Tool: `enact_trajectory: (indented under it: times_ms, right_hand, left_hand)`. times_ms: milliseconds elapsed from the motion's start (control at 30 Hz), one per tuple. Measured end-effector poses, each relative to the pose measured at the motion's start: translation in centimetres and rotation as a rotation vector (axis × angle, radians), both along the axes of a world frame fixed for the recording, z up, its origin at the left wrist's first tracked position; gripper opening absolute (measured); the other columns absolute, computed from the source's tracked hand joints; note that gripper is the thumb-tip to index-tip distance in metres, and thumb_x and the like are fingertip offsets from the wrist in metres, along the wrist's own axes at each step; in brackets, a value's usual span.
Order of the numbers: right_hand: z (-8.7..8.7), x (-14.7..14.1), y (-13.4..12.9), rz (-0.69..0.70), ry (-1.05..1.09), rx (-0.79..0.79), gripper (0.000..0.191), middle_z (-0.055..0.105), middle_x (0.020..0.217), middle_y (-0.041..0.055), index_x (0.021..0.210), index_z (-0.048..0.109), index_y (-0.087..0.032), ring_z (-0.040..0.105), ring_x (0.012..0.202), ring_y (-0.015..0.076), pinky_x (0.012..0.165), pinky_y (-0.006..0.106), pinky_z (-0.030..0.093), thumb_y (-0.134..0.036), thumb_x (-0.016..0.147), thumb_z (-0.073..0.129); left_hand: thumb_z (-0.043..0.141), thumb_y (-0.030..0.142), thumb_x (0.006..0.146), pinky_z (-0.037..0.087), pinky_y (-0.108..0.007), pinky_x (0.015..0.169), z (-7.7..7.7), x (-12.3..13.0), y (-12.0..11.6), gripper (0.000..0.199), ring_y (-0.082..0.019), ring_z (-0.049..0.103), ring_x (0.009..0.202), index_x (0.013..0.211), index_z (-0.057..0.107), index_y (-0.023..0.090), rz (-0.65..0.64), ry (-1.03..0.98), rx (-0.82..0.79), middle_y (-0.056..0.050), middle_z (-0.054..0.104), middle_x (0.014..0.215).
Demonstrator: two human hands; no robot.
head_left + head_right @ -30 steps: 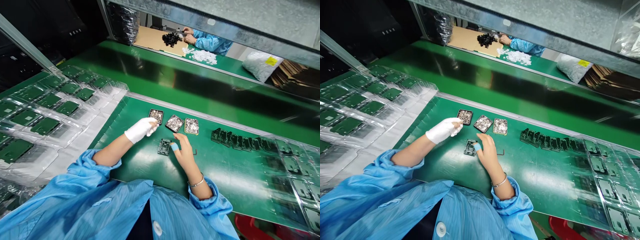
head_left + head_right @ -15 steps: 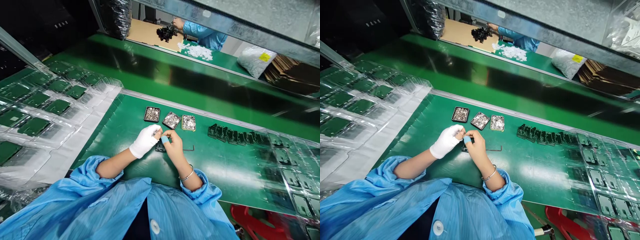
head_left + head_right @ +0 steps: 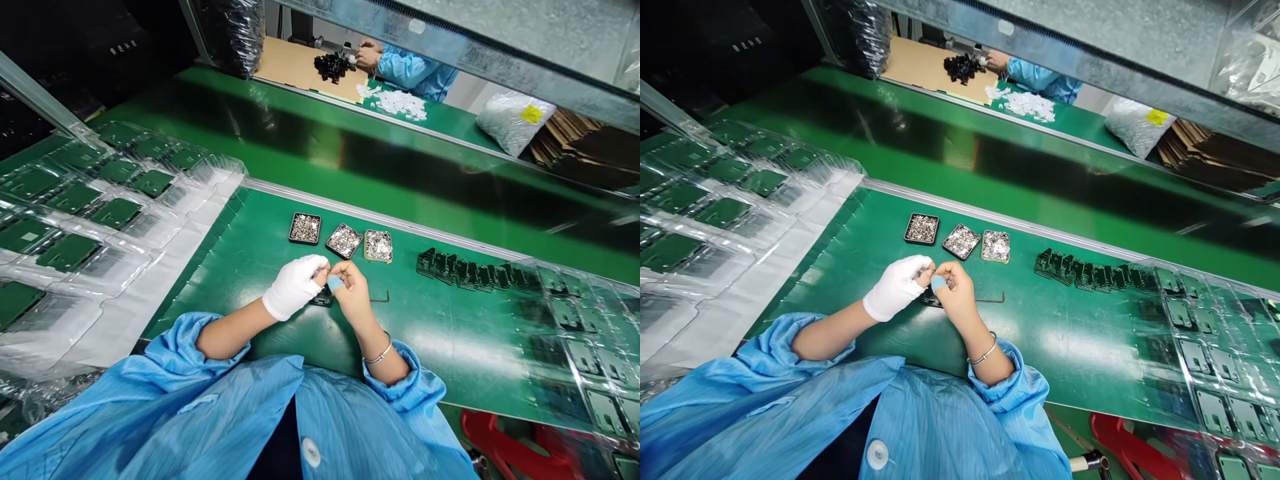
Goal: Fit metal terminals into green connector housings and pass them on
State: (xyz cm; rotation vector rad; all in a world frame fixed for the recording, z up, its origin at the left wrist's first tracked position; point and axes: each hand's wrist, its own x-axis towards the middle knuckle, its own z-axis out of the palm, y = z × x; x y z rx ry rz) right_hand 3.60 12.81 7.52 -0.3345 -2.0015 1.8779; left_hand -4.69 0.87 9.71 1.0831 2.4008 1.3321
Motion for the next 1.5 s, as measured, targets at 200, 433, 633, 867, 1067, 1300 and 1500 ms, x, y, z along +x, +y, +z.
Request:
enact_trajectory:
  times_ms: [200, 433, 633, 867, 1067, 1300, 1500]
  right_hand:
    - [-0.3, 0.9, 0.9, 0.016, 0.151, 0.532, 0.018, 0.064, 0.088, 0.0037, 0.091, 0.059, -0.023, 0.060, 0.081, 0.0178, 0.075, 0.033, 0.052, -0.014, 0.079, 0.049]
    - [0.0, 1.6, 1.3, 0.115, 0.324, 0.835, 0.024, 0.066, 0.094, 0.0060, 0.100, 0.059, -0.023, 0.062, 0.090, 0.0190, 0.077, 0.033, 0.052, -0.009, 0.085, 0.046]
    - [0.2, 1.2, 1.7, -0.140, 0.112, 0.529, 0.012, 0.063, 0.083, 0.0018, 0.085, 0.058, -0.023, 0.059, 0.077, 0.0164, 0.072, 0.031, 0.050, -0.017, 0.084, 0.048]
    - [-0.3, 1.1, 2.5, -0.199, 0.015, 0.390, 0.010, 0.063, 0.082, 0.0010, 0.084, 0.060, -0.023, 0.058, 0.078, 0.0167, 0.073, 0.031, 0.048, -0.021, 0.080, 0.052]
    - [0.2, 1.0, 2.5, -0.188, -0.037, 0.017, 0.013, 0.060, 0.076, -0.0007, 0.084, 0.057, -0.022, 0.057, 0.067, 0.0136, 0.062, 0.027, 0.049, -0.031, 0.075, 0.060]
    - [1.6, 1.3, 1.3, 0.092, -0.142, -0.585, 0.027, 0.051, 0.067, -0.0049, 0.079, 0.054, -0.023, 0.046, 0.055, 0.0082, 0.044, 0.018, 0.051, -0.036, 0.067, 0.075]
    - [1.4, 1.6, 1.2, 0.167, -0.235, -0.682, 0.033, 0.051, 0.064, -0.0057, 0.078, 0.057, -0.023, 0.046, 0.055, 0.0072, 0.044, 0.016, 0.055, -0.037, 0.062, 0.082]
  left_hand:
    - [0.040, 0.040, 0.086, 0.042, -0.022, 0.047, 0.1, -0.2, 0.0, 0.024, -0.012, 0.050, 0.048, 0.075, 0.046, 0.020, -0.200, -0.425, 0.085, 0.003, 0.050, 0.056]
    - [0.040, 0.043, 0.087, 0.039, -0.021, 0.042, -0.1, -0.6, 0.0, 0.026, -0.011, 0.048, 0.043, 0.077, 0.047, 0.020, -0.190, -0.473, 0.078, 0.004, 0.050, 0.054]
    - [0.043, 0.020, 0.083, 0.045, -0.026, 0.065, -1.1, -6.2, 1.0, 0.016, -0.016, 0.057, 0.065, 0.091, 0.057, 0.019, 0.134, -0.101, -0.066, 0.000, 0.058, 0.070]
    - [0.049, 0.016, 0.082, 0.046, -0.031, 0.085, -3.5, -11.5, 2.6, 0.021, -0.025, 0.064, 0.095, 0.086, 0.070, 0.019, 0.164, 0.114, -0.281, -0.010, 0.072, 0.094]
    - [0.046, 0.028, 0.092, 0.047, -0.033, 0.093, -2.0, -8.5, 1.3, 0.028, -0.025, 0.064, 0.103, 0.100, 0.072, 0.019, 0.129, 0.198, -0.295, -0.011, 0.072, 0.103]
    - [0.044, 0.038, 0.095, 0.050, -0.033, 0.081, -0.1, -1.8, 0.2, 0.032, -0.021, 0.063, 0.085, 0.086, 0.069, 0.020, -0.357, 0.271, 0.043, -0.009, 0.070, 0.089]
    - [0.043, 0.027, 0.091, 0.044, -0.030, 0.064, -0.8, -1.1, -0.1, 0.029, -0.019, 0.056, 0.065, 0.071, 0.063, 0.019, -0.396, 0.376, -0.100, -0.007, 0.061, 0.068]
